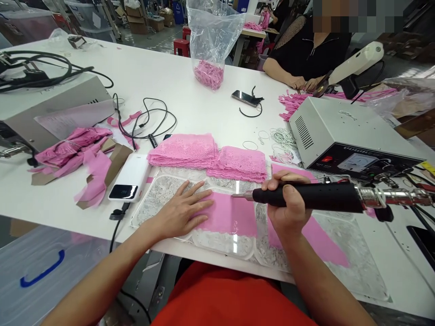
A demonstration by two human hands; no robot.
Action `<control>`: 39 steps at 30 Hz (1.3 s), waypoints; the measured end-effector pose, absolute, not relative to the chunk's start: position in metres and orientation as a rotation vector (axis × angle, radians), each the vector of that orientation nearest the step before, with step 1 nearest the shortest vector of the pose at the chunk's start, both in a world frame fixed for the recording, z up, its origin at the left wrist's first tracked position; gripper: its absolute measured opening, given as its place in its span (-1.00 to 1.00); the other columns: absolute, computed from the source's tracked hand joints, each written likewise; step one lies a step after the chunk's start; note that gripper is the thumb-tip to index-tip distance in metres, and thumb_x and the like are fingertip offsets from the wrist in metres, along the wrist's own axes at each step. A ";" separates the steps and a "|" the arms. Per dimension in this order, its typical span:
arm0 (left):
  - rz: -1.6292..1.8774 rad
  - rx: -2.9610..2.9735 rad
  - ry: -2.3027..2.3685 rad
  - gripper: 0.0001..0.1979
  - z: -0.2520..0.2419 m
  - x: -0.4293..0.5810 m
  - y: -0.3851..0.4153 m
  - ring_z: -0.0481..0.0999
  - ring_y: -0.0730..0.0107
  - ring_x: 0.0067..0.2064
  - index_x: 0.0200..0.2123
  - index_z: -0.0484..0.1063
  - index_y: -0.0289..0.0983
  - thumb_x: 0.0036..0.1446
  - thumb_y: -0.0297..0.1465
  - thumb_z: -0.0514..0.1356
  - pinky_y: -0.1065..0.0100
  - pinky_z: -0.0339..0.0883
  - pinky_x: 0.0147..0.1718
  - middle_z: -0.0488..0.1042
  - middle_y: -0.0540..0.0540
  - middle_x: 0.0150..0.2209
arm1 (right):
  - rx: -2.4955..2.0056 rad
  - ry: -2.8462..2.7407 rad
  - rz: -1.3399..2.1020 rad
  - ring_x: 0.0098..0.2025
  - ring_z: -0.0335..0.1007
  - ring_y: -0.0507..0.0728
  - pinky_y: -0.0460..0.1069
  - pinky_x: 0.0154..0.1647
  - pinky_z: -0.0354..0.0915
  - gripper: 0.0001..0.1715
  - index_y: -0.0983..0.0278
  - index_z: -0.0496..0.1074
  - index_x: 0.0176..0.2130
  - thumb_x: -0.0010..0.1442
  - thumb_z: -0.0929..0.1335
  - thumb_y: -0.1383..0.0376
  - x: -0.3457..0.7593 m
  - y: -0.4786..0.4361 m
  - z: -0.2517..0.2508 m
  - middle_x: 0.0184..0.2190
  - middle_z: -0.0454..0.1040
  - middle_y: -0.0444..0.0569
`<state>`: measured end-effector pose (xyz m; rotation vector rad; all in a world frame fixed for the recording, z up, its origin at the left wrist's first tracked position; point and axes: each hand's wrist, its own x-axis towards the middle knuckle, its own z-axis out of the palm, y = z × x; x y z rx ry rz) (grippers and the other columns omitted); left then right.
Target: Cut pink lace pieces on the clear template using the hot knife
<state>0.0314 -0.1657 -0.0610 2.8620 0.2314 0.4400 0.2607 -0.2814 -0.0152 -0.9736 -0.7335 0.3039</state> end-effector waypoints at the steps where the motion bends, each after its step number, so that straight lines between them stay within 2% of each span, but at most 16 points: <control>1: 0.442 2.864 0.233 -0.62 -0.061 0.031 -0.166 0.08 -0.01 0.38 0.16 0.39 -0.21 0.35 -0.25 0.07 -0.16 -0.12 0.33 0.32 -0.13 0.26 | -0.966 -0.735 0.304 -0.48 0.32 -0.03 0.01 -0.42 0.40 -0.91 0.22 0.38 -0.35 0.04 0.36 0.29 0.261 -0.281 -0.016 -0.34 0.39 -0.15; 12: 0.464 2.869 0.212 -0.62 -0.063 0.031 -0.163 0.04 0.02 0.40 0.17 0.37 -0.19 0.33 -0.26 0.10 -0.14 -0.15 0.34 0.32 -0.12 0.26 | -0.939 -0.750 0.318 -0.48 0.34 -0.03 0.01 -0.43 0.39 -0.92 0.22 0.39 -0.36 0.05 0.38 0.31 0.263 -0.279 -0.014 -0.36 0.41 -0.16; 20: 0.492 2.871 0.214 -0.59 -0.065 0.030 -0.162 0.02 0.06 0.40 0.22 0.33 -0.15 0.34 -0.27 0.09 -0.11 -0.16 0.35 0.30 -0.09 0.28 | -1.007 -0.676 0.118 -0.52 0.32 -0.03 -0.02 -0.48 0.35 -0.95 0.27 0.41 -0.41 -0.01 0.35 0.35 0.290 -0.295 0.000 -0.40 0.41 -0.13; 39: 0.473 2.943 0.192 -0.57 -0.062 0.031 -0.160 0.04 0.05 0.40 0.22 0.32 -0.16 0.32 -0.25 0.10 -0.09 -0.12 0.34 0.29 -0.08 0.28 | -1.009 -0.700 0.161 -0.49 0.35 -0.01 0.00 -0.44 0.37 -0.94 0.25 0.39 -0.40 0.03 0.39 0.33 0.295 -0.301 -0.014 -0.38 0.42 -0.14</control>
